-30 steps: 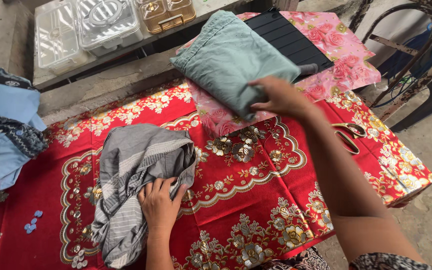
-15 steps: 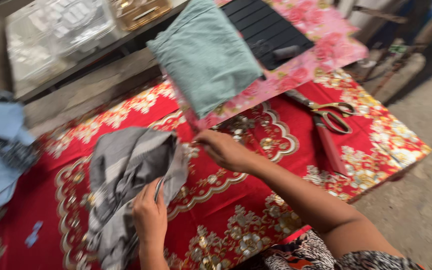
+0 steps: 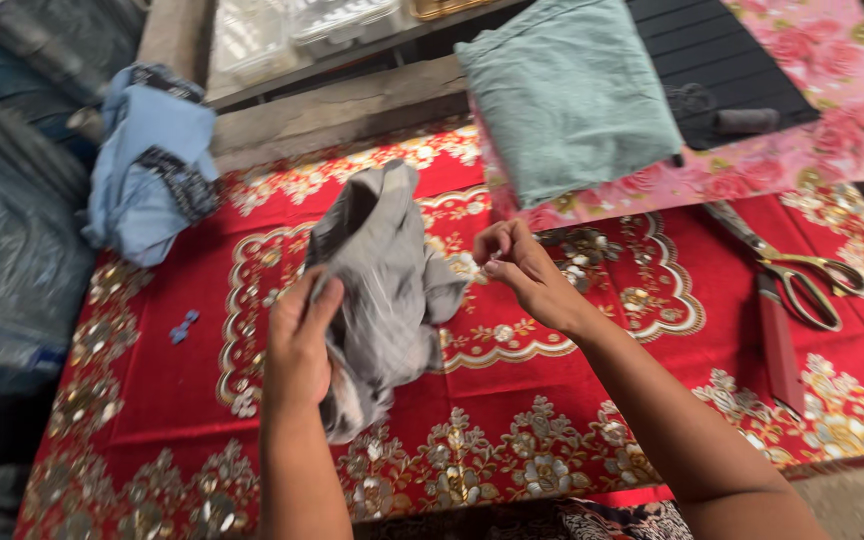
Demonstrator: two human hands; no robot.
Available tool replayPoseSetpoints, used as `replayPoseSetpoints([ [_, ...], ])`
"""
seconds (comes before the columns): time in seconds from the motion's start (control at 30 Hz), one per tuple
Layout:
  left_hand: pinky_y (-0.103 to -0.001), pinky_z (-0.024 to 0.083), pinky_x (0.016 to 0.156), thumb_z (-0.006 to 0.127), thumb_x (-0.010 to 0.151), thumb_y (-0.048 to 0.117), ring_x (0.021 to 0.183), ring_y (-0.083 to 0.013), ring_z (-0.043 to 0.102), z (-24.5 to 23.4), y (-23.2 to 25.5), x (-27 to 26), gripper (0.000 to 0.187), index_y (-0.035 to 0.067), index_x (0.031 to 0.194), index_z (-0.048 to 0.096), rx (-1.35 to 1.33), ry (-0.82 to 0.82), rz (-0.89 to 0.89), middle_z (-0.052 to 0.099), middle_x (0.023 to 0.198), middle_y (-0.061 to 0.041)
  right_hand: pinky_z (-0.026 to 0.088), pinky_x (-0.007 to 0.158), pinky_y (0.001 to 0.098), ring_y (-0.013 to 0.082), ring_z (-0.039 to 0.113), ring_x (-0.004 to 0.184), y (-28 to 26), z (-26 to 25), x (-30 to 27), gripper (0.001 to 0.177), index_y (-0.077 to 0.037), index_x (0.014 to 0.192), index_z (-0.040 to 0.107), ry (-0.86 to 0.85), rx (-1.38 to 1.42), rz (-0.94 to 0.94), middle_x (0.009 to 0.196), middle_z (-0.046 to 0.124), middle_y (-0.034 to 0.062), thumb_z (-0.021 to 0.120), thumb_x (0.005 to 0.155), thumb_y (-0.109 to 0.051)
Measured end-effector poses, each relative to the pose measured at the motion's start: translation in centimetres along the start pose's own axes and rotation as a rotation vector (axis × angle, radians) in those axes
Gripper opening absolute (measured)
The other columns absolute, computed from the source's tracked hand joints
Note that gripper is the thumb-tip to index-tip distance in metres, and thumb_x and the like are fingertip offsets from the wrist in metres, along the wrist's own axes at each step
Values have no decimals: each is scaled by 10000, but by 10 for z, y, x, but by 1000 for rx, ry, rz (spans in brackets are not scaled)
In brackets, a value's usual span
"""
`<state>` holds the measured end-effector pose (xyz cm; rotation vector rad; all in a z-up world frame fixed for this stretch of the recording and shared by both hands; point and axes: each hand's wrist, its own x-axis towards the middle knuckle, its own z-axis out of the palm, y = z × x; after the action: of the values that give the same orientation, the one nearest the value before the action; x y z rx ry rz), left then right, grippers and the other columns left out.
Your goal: The person lays out a gray shirt on a red floral tablecloth, picks up a button, and sews it onto the shirt placket using a needle and thread. The shirt is handled and repositioned several times during the process.
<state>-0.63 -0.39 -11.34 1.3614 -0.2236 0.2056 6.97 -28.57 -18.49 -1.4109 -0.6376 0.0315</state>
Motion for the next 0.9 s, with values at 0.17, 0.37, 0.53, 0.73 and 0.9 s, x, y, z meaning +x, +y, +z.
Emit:
replayPoseSetpoints([
  [0.17,-292,502,999,694,961,119,1095,-155,656,-2,18,4,370,-42,1288,630,-63,-70,-3,710,1183,-78,506,932,290,151,555,1143,-10,49,3,545,-180,1215,377,-199,-99,-4,1250,529,72,733,827,-39],
  [0.37,-386,511,895,800,815,243,1039,-306,673,-4,12,-5,481,-51,1166,653,1270,-9,203,711,1118,-184,498,1018,299,147,587,1116,-6,49,33,391,-96,1086,357,89,25,-191,1163,587,112,640,921,117],
  [0.53,-421,510,913,627,1027,174,1089,-359,678,-37,-11,-10,314,-3,1282,580,1049,200,-57,703,1173,-205,511,1045,275,115,578,1125,-19,37,38,423,-104,1056,303,101,129,-205,1181,574,88,649,951,116],
  [0.73,-394,522,977,778,978,181,1081,-297,680,-48,-25,-15,554,-78,1370,484,341,79,93,682,1194,-267,505,993,268,112,589,1059,-55,41,49,398,-98,1114,330,121,90,-206,1188,600,100,655,1019,113],
  [0.9,-395,544,852,786,862,159,997,-294,691,-56,-12,-36,437,-3,1220,595,1312,215,-96,690,1179,-215,529,936,256,117,588,1024,-100,34,33,416,-139,1058,322,162,171,-348,1178,593,94,632,938,111],
])
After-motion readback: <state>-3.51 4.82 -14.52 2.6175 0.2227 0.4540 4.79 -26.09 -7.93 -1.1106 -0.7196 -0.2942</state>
